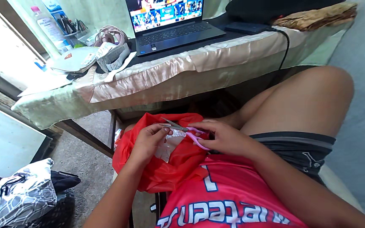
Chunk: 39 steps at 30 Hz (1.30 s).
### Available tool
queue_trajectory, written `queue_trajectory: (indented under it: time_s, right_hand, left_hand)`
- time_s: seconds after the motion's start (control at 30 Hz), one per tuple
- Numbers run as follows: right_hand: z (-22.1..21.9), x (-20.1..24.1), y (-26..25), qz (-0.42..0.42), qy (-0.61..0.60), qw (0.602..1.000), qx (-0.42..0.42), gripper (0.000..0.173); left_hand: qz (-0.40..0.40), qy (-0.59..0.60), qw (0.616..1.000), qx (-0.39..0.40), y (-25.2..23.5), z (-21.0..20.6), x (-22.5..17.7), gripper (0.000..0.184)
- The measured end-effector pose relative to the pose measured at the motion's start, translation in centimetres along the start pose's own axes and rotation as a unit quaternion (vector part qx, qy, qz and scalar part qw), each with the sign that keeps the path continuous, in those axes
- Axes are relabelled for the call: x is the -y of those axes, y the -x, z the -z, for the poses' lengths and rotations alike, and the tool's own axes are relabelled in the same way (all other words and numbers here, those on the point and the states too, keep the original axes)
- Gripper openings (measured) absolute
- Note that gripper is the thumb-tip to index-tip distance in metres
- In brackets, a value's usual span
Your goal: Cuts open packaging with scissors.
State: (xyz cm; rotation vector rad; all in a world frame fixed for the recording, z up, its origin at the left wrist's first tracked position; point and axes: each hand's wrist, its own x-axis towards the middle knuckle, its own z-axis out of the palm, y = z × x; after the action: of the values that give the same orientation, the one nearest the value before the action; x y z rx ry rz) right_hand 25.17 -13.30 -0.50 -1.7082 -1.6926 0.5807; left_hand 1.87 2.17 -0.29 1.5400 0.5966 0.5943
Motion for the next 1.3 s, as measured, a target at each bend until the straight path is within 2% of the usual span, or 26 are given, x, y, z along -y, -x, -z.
queue_trajectory:
  time_s: [0.87,1.3]
  right_hand:
    - [0.04,-0.16,0.1,0.024,-0.046,0.998,0.027,0.049]
    - [0.25,-0.22,0.1,0.01,-0.035,0.999,0.026,0.038]
  left_hand:
    - [0.004,-0.017,1.0,0.011,0.31,-0.02,-0.23,0.015]
    - [-0.011,-0.03,0.999,0.021,0.34,0.03,-0.15,0.017]
